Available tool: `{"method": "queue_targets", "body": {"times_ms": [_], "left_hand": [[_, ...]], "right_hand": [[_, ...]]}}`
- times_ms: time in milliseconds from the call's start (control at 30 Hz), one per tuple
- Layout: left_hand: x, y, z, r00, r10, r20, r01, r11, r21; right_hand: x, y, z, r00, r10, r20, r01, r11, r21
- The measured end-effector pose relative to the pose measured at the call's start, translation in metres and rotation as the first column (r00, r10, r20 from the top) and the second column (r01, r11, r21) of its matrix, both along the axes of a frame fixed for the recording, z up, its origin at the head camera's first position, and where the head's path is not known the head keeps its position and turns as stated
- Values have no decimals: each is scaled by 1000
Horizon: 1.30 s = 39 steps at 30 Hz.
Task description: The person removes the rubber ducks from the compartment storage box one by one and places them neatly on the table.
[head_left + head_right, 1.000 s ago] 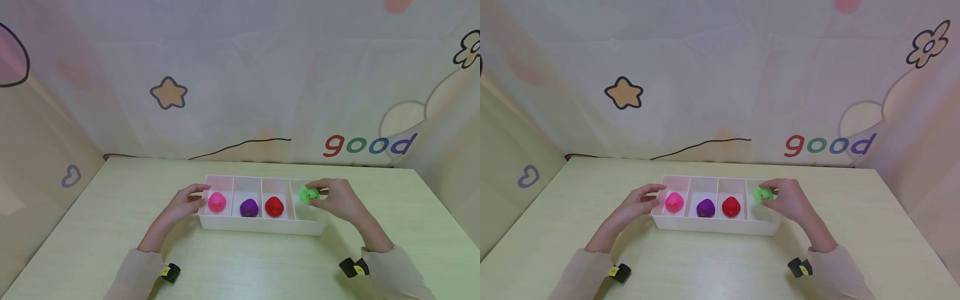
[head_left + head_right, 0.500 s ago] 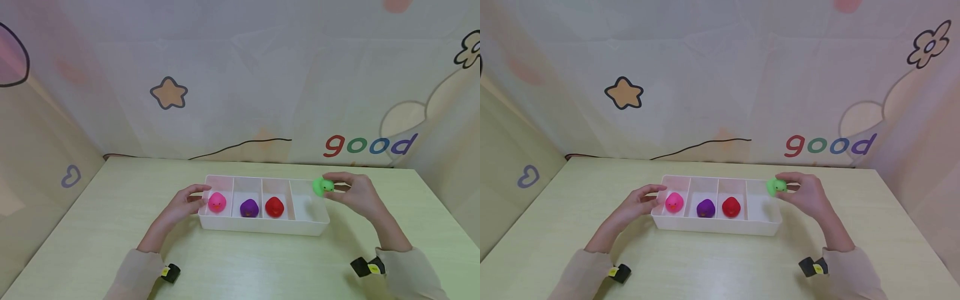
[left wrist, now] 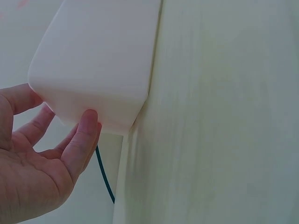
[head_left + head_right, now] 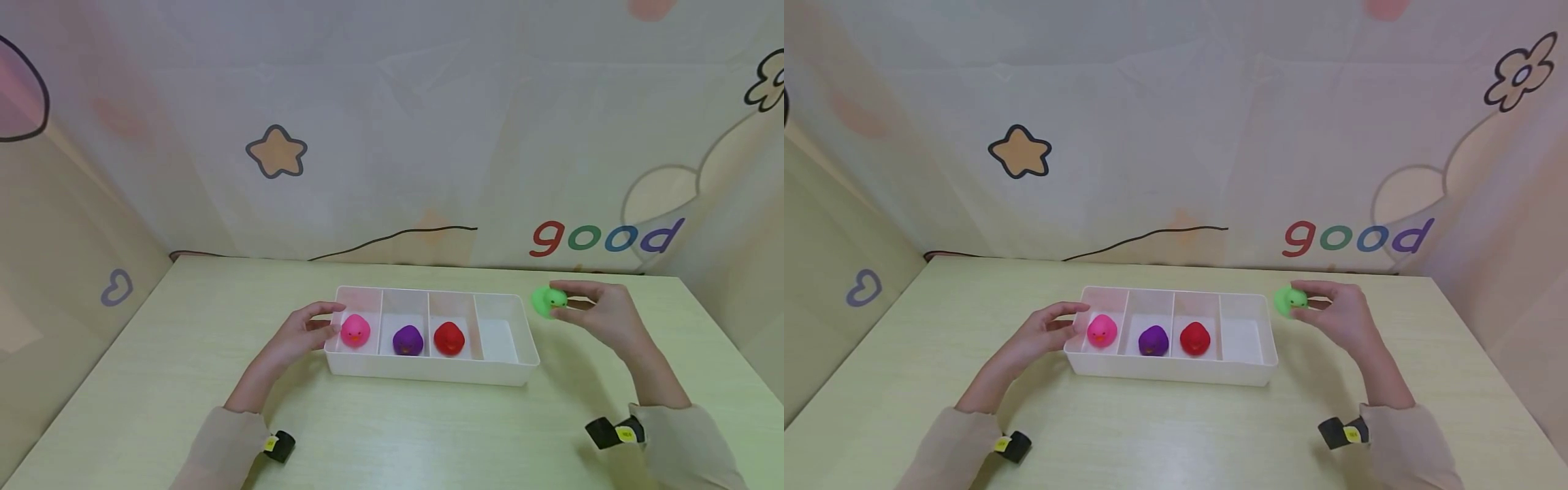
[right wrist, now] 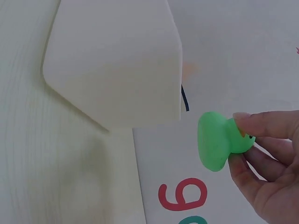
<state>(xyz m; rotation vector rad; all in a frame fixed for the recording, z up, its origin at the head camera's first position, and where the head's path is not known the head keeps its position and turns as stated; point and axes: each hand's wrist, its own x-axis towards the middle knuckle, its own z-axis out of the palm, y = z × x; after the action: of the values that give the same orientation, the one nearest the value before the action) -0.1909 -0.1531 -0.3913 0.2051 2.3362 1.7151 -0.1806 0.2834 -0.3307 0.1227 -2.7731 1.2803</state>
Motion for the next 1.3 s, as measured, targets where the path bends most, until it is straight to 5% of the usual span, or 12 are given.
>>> {"method": "queue_targets", "body": {"times_ms": [300, 1300], "left_hand": [[0, 1, 1, 1000, 2, 9, -2, 1000, -4], [1, -1, 0, 1000, -18, 11, 18, 1000, 11]], "right_hand": [[-7, 10, -16, 1000, 3, 23, -2, 1000, -29], [-25, 9, -52, 991, 28, 134, -43, 993, 113]]}}
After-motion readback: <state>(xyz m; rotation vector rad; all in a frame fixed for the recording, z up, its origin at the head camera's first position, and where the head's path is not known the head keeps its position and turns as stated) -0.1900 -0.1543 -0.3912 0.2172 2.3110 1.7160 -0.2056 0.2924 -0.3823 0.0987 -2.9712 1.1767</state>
